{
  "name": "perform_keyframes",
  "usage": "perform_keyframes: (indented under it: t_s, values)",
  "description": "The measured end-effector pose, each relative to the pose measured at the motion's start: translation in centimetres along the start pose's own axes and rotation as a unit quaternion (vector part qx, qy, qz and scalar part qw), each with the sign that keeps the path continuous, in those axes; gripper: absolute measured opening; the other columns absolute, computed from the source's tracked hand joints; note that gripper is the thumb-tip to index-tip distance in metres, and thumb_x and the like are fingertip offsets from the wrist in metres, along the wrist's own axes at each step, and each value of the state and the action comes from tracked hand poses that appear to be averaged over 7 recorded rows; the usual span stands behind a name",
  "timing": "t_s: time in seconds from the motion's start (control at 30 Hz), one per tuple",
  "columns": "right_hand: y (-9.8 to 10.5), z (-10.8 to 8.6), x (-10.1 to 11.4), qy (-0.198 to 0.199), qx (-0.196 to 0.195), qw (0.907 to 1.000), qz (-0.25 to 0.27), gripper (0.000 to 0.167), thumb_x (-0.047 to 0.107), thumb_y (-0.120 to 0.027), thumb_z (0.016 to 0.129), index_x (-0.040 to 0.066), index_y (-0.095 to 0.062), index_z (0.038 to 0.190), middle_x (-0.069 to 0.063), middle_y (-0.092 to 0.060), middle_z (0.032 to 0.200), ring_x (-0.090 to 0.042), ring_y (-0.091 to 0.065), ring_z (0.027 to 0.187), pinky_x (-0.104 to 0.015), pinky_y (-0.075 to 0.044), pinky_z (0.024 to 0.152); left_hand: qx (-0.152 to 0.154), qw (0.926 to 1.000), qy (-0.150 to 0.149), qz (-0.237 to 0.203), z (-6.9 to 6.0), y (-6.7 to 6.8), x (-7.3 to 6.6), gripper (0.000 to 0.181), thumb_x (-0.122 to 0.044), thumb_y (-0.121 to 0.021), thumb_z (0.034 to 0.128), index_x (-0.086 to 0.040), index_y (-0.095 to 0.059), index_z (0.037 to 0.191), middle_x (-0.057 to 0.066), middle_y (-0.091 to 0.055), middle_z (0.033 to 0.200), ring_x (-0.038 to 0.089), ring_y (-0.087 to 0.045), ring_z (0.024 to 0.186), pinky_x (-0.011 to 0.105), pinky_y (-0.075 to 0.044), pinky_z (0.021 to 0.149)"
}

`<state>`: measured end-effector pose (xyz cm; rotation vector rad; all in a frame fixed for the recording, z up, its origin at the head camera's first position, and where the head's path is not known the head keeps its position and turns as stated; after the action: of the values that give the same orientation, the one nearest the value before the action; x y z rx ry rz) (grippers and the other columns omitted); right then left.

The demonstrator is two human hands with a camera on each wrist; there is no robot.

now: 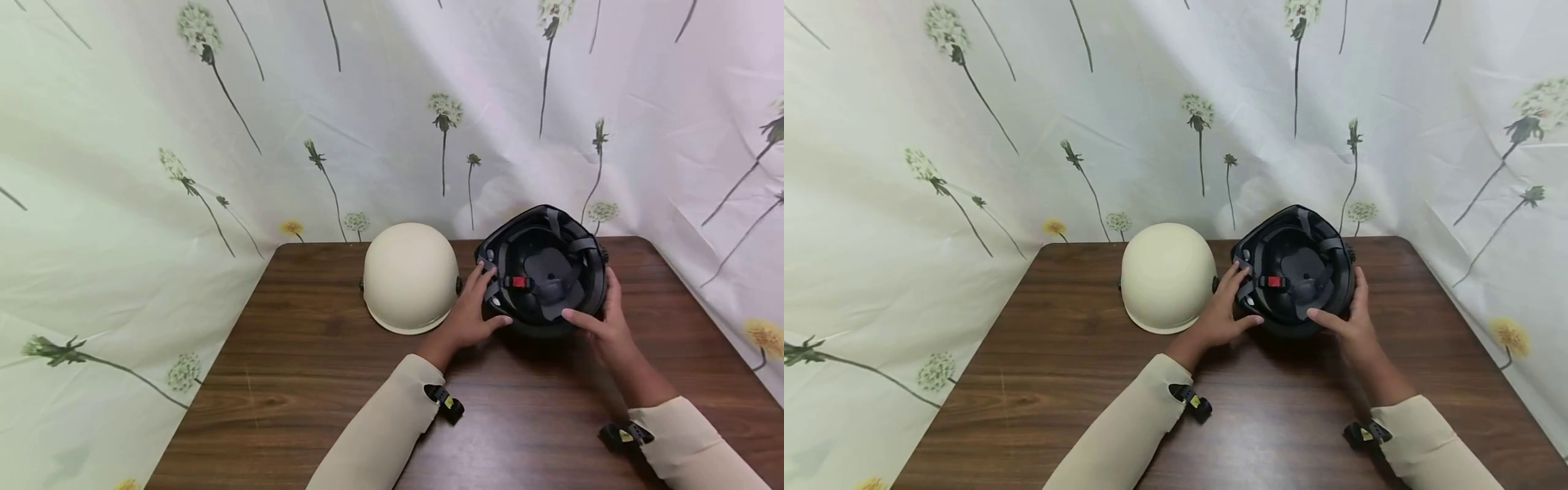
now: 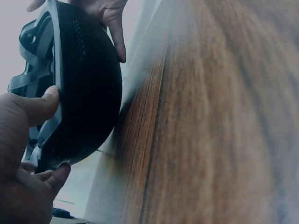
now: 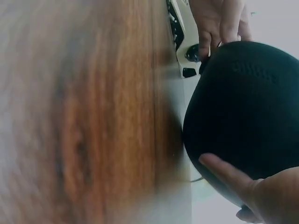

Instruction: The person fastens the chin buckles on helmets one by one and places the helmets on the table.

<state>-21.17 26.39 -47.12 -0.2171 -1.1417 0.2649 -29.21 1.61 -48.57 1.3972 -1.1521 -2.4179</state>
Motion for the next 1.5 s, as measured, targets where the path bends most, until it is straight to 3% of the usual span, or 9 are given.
perform_keyframes:
  t_s: [0.13,0.3,0.47,0.6,0.8,0.97,1.03,1.23,1.5]
  values:
    - [-0.1,0.7,0.0,0.009,-0.022,0.9997,-0.009,0.097,-0.021,-0.048,0.092,0.024,-0.004,0.167,-0.017,-0.018,0.165,-0.022,-0.053,0.132,-0.024,-0.058,0.09,-0.009,0.9997,0.015,0.019,0.7,-0.1,-0.1,0.099,-0.037,-0.081,0.0939,-0.023,-0.019,0.17,0.005,-0.005,0.177,0.03,-0.019,0.161,0.057,-0.036,0.12]
    - [0.3,1.4,0.2,0.022,-0.048,0.9986,-0.003,0.096,-0.025,-0.042,0.086,0.019,-0.01,0.166,-0.015,-0.022,0.162,-0.023,-0.055,0.129,-0.025,-0.059,0.087,-0.021,0.9947,0.014,0.1,1.9,-0.1,-1.1,0.103,-0.047,-0.084,0.0896,-0.021,-0.022,0.169,0.013,-0.014,0.174,0.036,-0.013,0.16,0.058,-0.033,0.121]
    - [0.9,1.9,0.4,0.003,-0.078,0.9968,-0.013,0.103,-0.028,-0.042,0.082,0.017,-0.003,0.166,-0.009,-0.024,0.158,-0.022,-0.047,0.13,-0.021,-0.058,0.084,0.002,0.9823,0.02,0.186,3.3,-0.5,-1.4,0.107,-0.057,-0.08,0.0881,-0.025,-0.018,0.17,0.014,-0.017,0.173,0.034,-0.011,0.161,0.054,-0.029,0.124]
    - [1.0,1.9,0.8,-0.013,-0.111,0.9918,-0.061,0.109,-0.028,-0.047,0.08,0.017,-0.001,0.168,-0.007,-0.018,0.161,-0.021,-0.032,0.139,-0.016,-0.051,0.091,0.027,0.9789,0.015,0.202,4.1,-1.3,-1.4,0.109,-0.061,-0.077,0.0886,-0.027,-0.014,0.171,0.014,-0.018,0.174,0.034,-0.011,0.161,0.055,-0.027,0.125]
    - [0.5,1.5,1.6,-0.008,-0.137,0.9598,-0.245,0.113,-0.011,-0.07,0.083,0.016,-0.002,0.169,-0.008,-0.008,0.171,-0.015,-0.018,0.15,-0.014,-0.025,0.113,0.055,0.9803,0.015,0.189,4.5,-2.3,-1.2,0.109,-0.063,-0.075,0.0905,-0.024,-0.012,0.171,0.011,-0.026,0.173,0.033,-0.016,0.16,0.059,-0.028,0.123]
    - [-0.4,1.2,1.6,0.012,-0.136,0.9146,-0.381,0.125,0.013,-0.088,0.08,0.016,-0.001,0.17,-0.009,0.001,0.174,-0.027,-0.005,0.159,-0.052,-0.015,0.127,0.046,0.9829,0.031,0.176,4.6,-2.4,-1.0,0.108,-0.061,-0.074,0.0915,-0.022,-0.013,0.171,0.006,-0.03,0.172,0.033,-0.02,0.159,0.058,-0.028,0.123]
    - [-0.4,1.2,1.3,0.017,-0.139,0.8996,-0.414,0.126,0.015,-0.087,0.079,0.014,0.0,0.17,-0.012,0.002,0.175,-0.029,0.001,0.16,-0.059,-0.012,0.126,0.046,0.9831,0.033,0.174,4.5,-2.4,-1.0,0.108,-0.062,-0.074,0.0917,-0.021,-0.012,0.171,0.007,-0.03,0.172,0.034,-0.02,0.159,0.06,-0.027,0.124]
    - [-0.4,0.9,1.0,0.036,-0.168,0.8977,-0.406,0.115,-0.002,-0.072,0.079,0.007,0.0,0.168,-0.016,0.003,0.173,-0.028,-0.001,0.159,-0.047,-0.014,0.126,0.051,0.9808,0.036,0.185,4.4,-2.0,-1.0,0.106,-0.063,-0.069,0.0949,-0.024,-0.007,0.171,0.014,-0.028,0.171,0.036,-0.019,0.158,0.061,-0.024,0.124]
    - [-0.6,1.0,1.1,0.047,-0.168,0.893,-0.415,0.114,0.002,-0.077,0.082,0.006,-0.002,0.168,-0.018,0.0,0.172,-0.031,-0.005,0.158,-0.05,-0.016,0.126,-0.012,0.979,0.035,0.2,5.6,0.9,-2.6,0.1,-0.064,-0.068,0.0953,-0.021,-0.018,0.17,0.014,-0.034,0.167,0.037,-0.032,0.153,0.059,-0.032,0.121]
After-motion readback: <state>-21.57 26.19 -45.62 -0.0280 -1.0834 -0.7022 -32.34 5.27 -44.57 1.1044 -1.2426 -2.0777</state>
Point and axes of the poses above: each hand's wrist, its own z-axis towards the middle knuckle, its own y-axis out of the back of the hand, x = y × z, the point moved 3 cm from there along z, towards the middle knuckle
